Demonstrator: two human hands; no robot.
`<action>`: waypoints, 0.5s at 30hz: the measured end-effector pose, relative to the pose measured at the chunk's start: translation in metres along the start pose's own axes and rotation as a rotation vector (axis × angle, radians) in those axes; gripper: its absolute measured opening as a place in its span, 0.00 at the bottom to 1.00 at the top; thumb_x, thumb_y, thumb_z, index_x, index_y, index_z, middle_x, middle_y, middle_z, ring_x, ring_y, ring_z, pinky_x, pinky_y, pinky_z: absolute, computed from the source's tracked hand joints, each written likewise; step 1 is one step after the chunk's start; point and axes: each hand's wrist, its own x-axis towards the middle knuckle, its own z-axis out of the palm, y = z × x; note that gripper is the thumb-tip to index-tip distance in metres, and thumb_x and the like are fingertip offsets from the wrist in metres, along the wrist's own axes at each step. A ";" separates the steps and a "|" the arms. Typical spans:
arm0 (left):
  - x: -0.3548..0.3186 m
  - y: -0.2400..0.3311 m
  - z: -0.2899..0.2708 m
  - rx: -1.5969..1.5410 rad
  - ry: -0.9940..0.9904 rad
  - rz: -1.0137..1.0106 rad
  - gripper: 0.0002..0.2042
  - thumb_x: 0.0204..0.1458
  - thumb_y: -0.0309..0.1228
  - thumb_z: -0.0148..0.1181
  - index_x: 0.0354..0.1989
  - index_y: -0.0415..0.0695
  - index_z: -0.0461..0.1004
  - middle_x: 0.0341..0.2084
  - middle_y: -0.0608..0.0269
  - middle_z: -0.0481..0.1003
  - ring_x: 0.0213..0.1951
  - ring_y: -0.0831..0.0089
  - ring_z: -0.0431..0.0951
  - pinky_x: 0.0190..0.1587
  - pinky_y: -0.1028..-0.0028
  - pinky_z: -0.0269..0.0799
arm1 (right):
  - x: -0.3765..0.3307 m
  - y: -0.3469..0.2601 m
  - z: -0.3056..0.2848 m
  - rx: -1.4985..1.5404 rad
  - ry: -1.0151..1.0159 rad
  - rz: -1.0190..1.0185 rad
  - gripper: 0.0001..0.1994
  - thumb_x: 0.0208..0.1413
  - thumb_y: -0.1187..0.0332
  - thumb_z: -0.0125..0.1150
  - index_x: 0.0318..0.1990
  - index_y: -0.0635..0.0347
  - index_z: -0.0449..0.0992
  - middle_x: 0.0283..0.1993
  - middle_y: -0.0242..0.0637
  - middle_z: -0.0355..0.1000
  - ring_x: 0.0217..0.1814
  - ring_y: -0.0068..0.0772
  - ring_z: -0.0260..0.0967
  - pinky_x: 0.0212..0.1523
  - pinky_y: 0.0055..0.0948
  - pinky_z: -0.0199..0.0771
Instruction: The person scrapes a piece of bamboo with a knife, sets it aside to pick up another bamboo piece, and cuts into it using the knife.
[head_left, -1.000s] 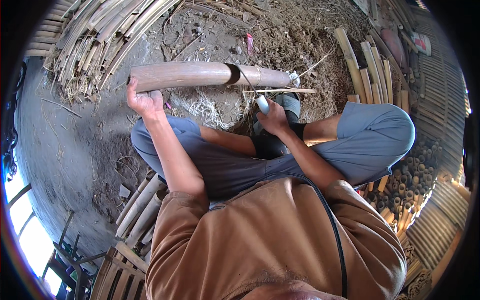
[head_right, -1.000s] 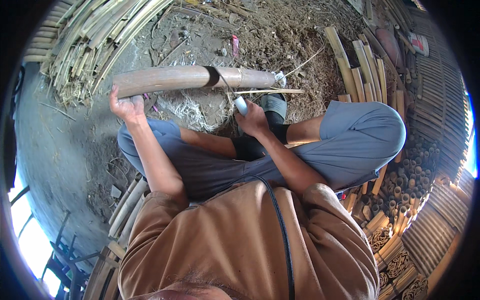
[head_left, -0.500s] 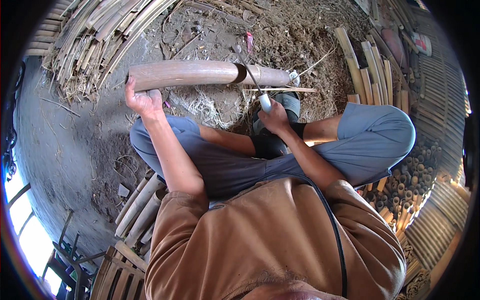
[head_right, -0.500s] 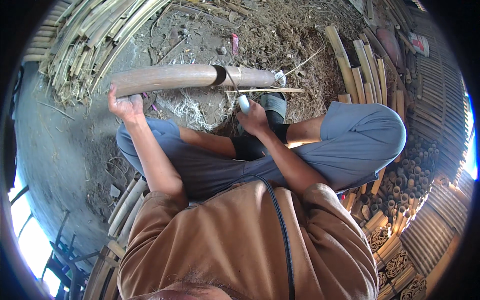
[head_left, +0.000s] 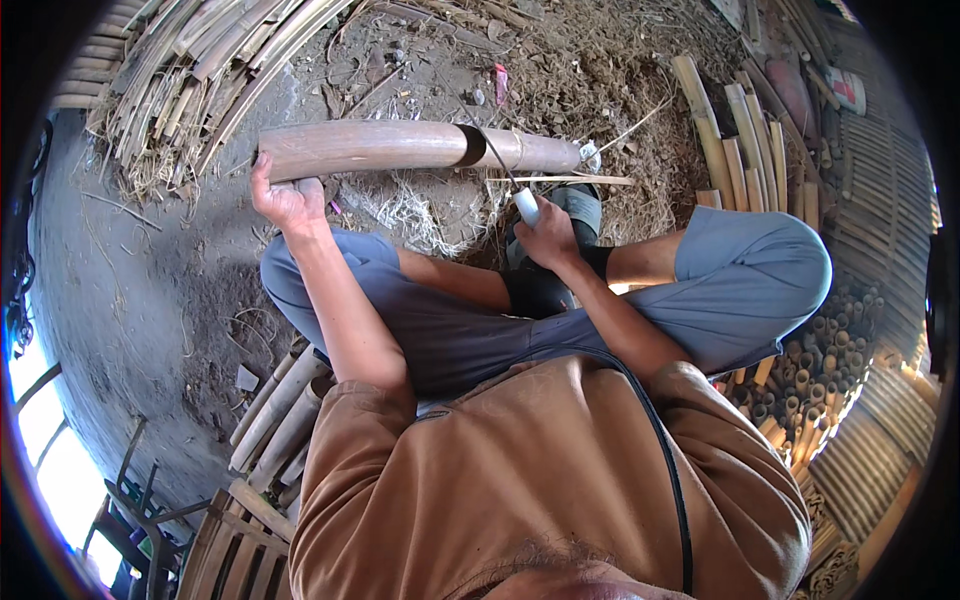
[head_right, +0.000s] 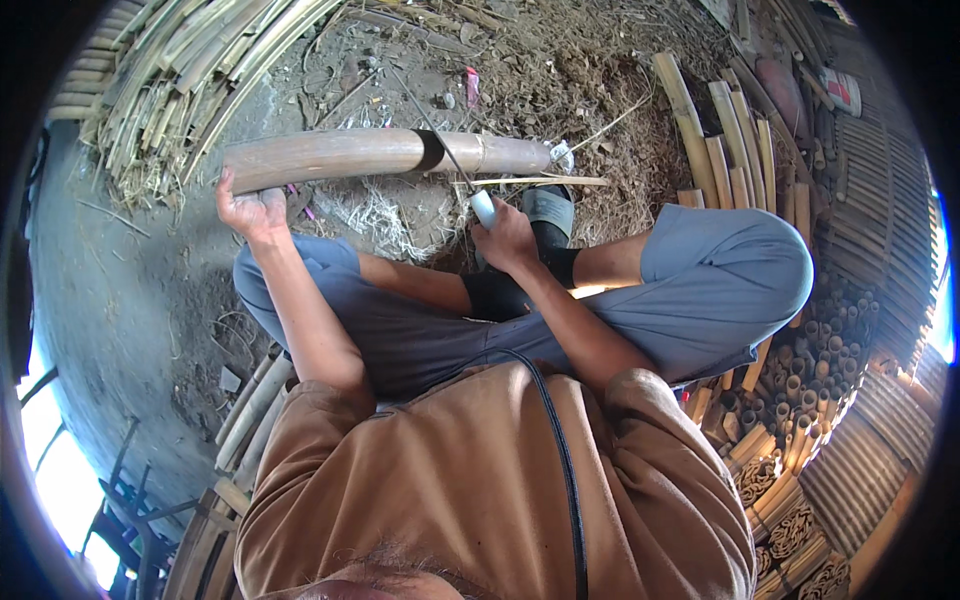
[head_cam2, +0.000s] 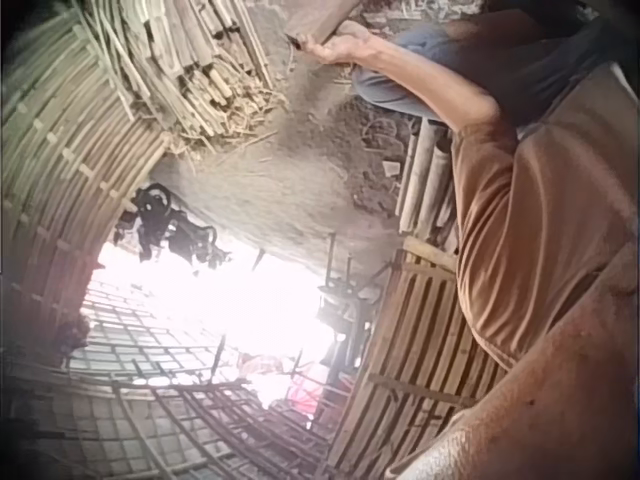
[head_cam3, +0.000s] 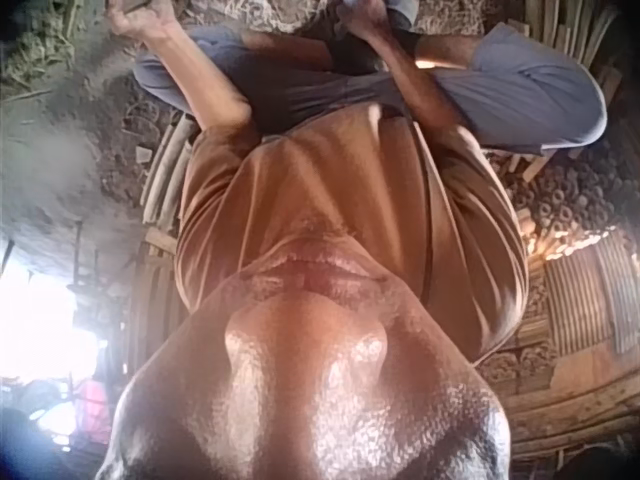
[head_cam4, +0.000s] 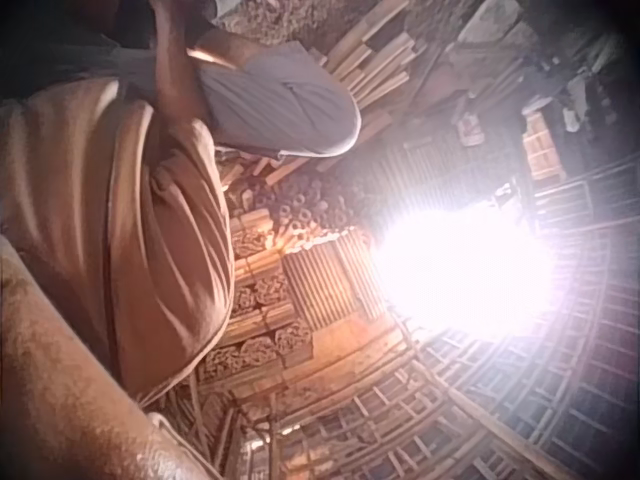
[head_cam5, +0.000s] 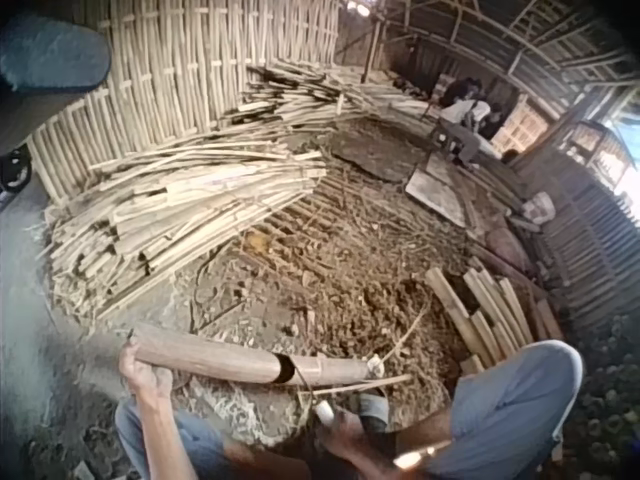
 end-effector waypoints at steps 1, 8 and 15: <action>0.001 0.000 -0.003 -0.003 -0.001 0.008 0.29 0.40 0.39 0.66 0.52 0.37 0.70 0.48 0.54 0.71 0.54 0.56 0.69 0.61 0.52 0.59 | 0.001 0.003 0.003 0.004 0.002 0.006 0.19 0.47 0.62 0.60 0.43 0.66 0.73 0.37 0.57 0.76 0.42 0.62 0.74 0.47 0.52 0.74; -0.006 -0.006 0.013 0.009 -0.018 -0.006 0.28 0.41 0.40 0.66 0.51 0.38 0.70 0.48 0.54 0.71 0.54 0.56 0.69 0.62 0.52 0.59 | 0.003 0.041 0.014 0.119 0.111 0.333 0.19 0.46 0.63 0.59 0.44 0.67 0.74 0.37 0.56 0.75 0.41 0.57 0.75 0.45 0.44 0.75; -0.004 -0.006 0.008 -0.019 0.045 0.027 0.27 0.41 0.40 0.66 0.49 0.39 0.71 0.47 0.56 0.71 0.53 0.59 0.70 0.60 0.54 0.61 | 0.001 0.008 0.003 -0.036 -0.015 0.027 0.23 0.47 0.63 0.59 0.49 0.70 0.72 0.42 0.59 0.75 0.47 0.61 0.74 0.50 0.48 0.73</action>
